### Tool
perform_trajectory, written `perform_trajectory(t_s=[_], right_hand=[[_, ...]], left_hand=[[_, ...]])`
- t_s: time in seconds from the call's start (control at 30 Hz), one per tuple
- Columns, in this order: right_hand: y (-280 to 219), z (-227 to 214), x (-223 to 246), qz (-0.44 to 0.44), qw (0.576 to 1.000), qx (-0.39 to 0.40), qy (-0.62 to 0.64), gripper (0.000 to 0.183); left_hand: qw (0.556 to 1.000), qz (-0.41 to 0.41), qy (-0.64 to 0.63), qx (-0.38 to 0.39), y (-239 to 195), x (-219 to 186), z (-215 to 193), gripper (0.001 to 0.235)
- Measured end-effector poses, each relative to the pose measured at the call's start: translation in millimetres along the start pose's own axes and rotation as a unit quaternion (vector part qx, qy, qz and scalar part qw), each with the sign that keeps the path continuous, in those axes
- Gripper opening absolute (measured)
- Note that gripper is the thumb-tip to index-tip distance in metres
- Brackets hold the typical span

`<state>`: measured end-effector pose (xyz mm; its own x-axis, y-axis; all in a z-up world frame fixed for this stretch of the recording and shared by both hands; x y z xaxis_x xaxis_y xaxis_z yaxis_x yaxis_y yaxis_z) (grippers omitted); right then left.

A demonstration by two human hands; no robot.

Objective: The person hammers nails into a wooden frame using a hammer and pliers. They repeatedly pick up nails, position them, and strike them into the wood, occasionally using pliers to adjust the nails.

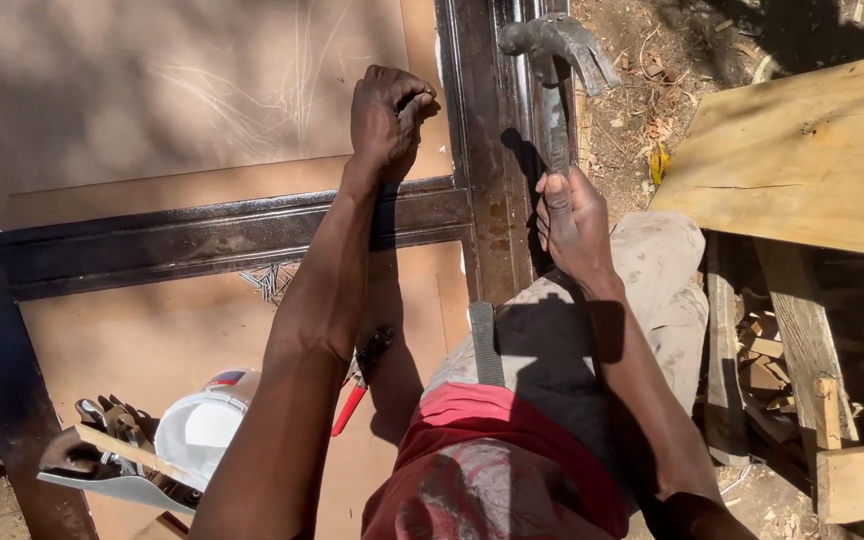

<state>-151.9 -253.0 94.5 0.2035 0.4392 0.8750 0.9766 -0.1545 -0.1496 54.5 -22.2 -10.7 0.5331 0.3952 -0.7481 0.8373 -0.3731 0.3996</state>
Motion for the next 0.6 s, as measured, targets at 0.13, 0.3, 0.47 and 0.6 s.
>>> perform_trajectory(t_s=[0.13, 0.3, 0.47, 0.6], right_hand=[[1, 20, 39, -0.019, 0.999, 0.004, 0.045, 0.039], [11, 29, 42, -0.066, 0.996, -0.046, -0.048, 0.044], [12, 41, 28, -0.131, 0.976, -0.142, -0.103, 0.054], [17, 64, 8, -0.063, 0.977, -0.097, -0.177, 0.062]], left_hand=[[0.999, -0.005, 0.023, 0.033, 1, 6, 2, 0.025], [1.000, -0.006, -0.015, 0.019, 4, -4, -3, 0.013], [0.999, 0.003, 0.022, 0.028, 3, -6, -2, 0.009], [0.998, -0.027, 0.031, 0.049, 4, -9, -1, 0.008]])
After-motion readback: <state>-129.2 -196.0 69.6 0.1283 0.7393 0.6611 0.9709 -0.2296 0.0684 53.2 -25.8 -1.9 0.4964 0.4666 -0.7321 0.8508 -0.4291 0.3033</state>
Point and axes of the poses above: each hand's wrist, its own y-axis towards the middle knuckle, its own z-axis out of the palm, x = y × z, the point moved 3 cm from there along y, towards the middle knuckle, and after that the axes turned 7 degrees about -y, right-handed, at the moved point
